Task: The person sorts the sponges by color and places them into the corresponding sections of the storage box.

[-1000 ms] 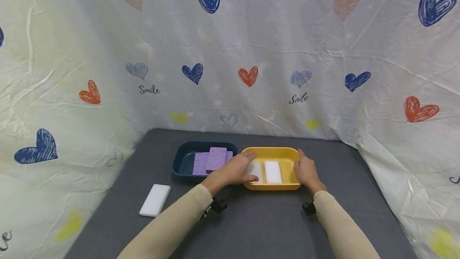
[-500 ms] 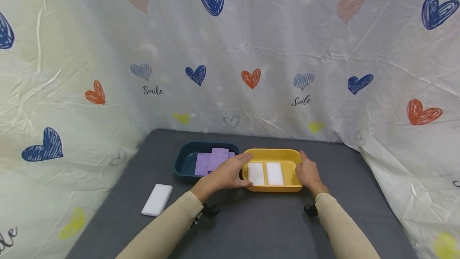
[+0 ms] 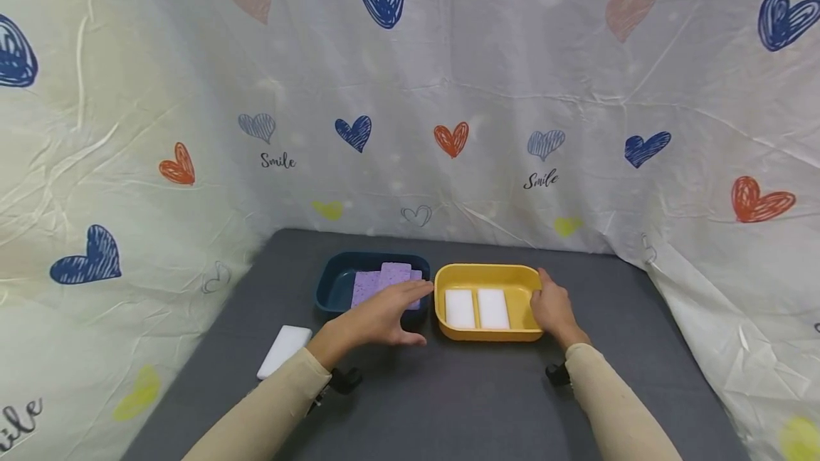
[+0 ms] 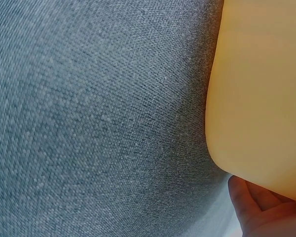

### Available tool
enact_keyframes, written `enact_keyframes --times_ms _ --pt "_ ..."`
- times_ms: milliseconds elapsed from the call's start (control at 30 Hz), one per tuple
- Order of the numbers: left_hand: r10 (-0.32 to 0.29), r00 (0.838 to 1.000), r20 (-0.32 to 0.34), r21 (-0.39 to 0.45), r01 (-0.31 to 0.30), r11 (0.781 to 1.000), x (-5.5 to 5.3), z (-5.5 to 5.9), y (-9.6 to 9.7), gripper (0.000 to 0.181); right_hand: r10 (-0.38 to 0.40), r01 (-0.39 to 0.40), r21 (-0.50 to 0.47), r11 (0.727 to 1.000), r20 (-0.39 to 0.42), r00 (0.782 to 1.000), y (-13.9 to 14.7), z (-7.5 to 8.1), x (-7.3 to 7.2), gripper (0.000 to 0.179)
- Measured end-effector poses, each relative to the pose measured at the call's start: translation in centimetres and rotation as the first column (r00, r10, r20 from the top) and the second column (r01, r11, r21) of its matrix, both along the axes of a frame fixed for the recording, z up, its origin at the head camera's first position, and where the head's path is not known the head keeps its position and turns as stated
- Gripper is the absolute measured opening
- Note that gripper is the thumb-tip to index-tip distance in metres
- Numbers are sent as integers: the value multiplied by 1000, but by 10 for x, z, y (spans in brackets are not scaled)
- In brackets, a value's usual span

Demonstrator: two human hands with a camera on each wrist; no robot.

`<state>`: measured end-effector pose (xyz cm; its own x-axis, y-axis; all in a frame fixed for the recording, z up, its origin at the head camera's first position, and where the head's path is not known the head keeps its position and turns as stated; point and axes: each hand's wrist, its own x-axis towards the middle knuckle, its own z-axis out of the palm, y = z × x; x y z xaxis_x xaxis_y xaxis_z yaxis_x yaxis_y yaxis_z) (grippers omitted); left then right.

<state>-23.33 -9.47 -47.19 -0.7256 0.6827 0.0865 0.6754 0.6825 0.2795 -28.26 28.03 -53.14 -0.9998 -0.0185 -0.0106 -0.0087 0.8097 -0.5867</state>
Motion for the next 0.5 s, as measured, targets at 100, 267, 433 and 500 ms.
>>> enact_keyframes --times_ms 100,267,433,500 --pt "-1 1000 -4 -16 1 1000 7 2 -12 99 2 -2 -2 1000 7 1000 -1 -1 2 62" --pt "17 1000 0 -36 -17 999 17 6 -33 98 5 -5 1 1000 2 1000 0 0 2 62" --pt "21 1000 -12 -35 -21 999 26 9 -52 98 4 -4 -8 1000 9 1000 1 1 0 62" --pt "14 1000 -24 -38 -15 999 29 9 -59 98 5 -5 -8 1000 9 1000 1 2 0 62"
